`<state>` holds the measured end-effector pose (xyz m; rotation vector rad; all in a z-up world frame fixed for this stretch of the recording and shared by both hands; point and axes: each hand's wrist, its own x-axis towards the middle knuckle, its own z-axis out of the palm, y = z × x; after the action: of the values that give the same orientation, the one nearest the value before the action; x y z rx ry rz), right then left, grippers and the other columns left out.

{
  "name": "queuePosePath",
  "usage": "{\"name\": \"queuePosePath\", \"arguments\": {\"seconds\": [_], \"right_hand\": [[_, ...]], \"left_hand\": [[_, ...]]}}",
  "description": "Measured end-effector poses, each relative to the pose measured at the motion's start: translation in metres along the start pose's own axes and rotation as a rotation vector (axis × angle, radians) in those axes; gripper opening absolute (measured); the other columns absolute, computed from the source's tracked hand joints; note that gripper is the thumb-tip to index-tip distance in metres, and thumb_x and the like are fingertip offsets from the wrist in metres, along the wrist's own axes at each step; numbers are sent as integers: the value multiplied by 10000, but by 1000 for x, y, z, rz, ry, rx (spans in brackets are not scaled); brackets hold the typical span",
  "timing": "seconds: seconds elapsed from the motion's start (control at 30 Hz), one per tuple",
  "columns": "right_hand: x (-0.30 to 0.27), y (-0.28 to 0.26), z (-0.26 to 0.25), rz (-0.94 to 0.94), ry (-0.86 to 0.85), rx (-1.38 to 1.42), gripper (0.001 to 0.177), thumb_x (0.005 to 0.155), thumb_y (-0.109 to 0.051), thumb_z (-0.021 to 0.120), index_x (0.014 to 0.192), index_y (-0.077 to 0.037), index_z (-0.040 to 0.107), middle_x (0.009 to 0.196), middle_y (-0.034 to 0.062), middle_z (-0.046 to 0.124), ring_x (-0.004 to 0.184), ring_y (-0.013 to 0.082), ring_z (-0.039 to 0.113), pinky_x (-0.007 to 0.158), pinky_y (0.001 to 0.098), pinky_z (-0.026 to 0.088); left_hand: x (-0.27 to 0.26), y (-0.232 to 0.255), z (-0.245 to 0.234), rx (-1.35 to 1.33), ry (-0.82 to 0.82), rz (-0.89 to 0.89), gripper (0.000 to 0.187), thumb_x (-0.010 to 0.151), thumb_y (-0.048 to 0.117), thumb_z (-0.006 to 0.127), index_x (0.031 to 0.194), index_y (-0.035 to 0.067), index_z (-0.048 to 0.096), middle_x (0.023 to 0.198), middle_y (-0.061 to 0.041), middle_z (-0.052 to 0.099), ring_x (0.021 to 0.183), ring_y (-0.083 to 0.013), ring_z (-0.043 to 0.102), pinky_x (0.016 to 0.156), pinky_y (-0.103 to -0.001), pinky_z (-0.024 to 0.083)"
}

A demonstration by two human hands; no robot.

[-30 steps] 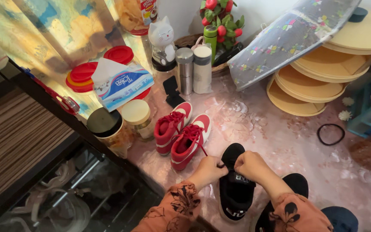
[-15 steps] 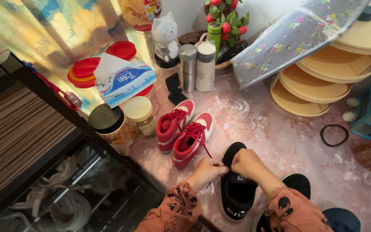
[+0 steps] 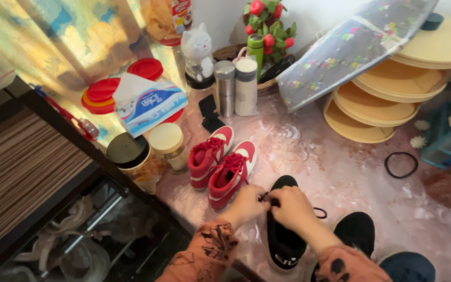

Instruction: The person unlaces a pair of red sneakers and then proceeds to re-lace a pair of black sneakers. The person handles the laces by hand, threading them through the eyelets and tying them.

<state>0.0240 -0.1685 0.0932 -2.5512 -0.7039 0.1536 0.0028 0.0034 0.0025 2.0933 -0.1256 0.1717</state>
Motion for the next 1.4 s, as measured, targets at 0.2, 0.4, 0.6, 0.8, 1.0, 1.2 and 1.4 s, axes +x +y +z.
{"name": "queuePosePath", "arguments": {"seconds": [0.2, 0.4, 0.6, 0.8, 1.0, 1.2, 1.4], "right_hand": [[-20, -17, 9, -88, 214, -329, 173, 719, -238, 766, 816, -100, 730, 911, 108, 636, 1005, 343, 553, 854, 474, 446], [-28, -20, 13, -1, 284, -371, 206, 728, -286, 754, 836, -114, 721, 904, 100, 640, 987, 324, 556, 833, 465, 431], [-26, -20, 13, 23, 266, -370, 221, 743, -306, 747, 868, -126, 718, 905, 91, 648, 998, 319, 565, 842, 464, 438], [-25, -23, 10, -26, 267, -211, 297, 713, -230, 757, 981, -101, 736, 974, 117, 650, 1017, 358, 560, 858, 480, 451], [25, -33, -25, -408, -41, 702, 366, 856, -42, 646, 1219, -12, 680, 1115, 77, 714, 1015, 194, 657, 889, 353, 505], [43, -14, -80, -108, -396, 911, 128, 934, -88, 691, 1028, -3, 713, 870, 12, 696, 751, 91, 589, 674, 261, 481], [30, 9, -106, 69, -124, 1150, 118, 919, -104, 643, 1020, -46, 664, 856, 39, 705, 753, 124, 648, 640, 276, 514]], "left_hand": [[4, 10, -35, 88, 266, 113, 257, 701, 180, 838, 724, -35, 700, 714, -165, 651, 688, -284, 665, 633, -377, 535], [-17, 23, -109, -24, 394, -255, 215, 708, 145, 810, 845, -3, 737, 685, -62, 715, 599, -117, 664, 560, -293, 541], [-22, 34, -165, -281, 308, -448, 159, 769, 116, 742, 848, -22, 750, 706, -54, 720, 571, -112, 656, 552, -274, 539], [-26, 57, -183, -184, 188, -398, 152, 737, 111, 763, 787, -31, 747, 682, -65, 714, 594, -117, 652, 561, -282, 526], [2, 114, -162, 20, 17, -31, 206, 713, 190, 762, 813, 10, 743, 697, -70, 719, 667, -135, 669, 616, -296, 543], [26, 169, -147, 202, -70, 34, 311, 712, 274, 736, 832, -13, 714, 737, -180, 727, 695, -244, 756, 644, -360, 575], [28, 150, -150, 729, -108, -300, 350, 735, 340, 779, 886, 25, 758, 913, -214, 741, 852, -385, 702, 739, -474, 557]]}}
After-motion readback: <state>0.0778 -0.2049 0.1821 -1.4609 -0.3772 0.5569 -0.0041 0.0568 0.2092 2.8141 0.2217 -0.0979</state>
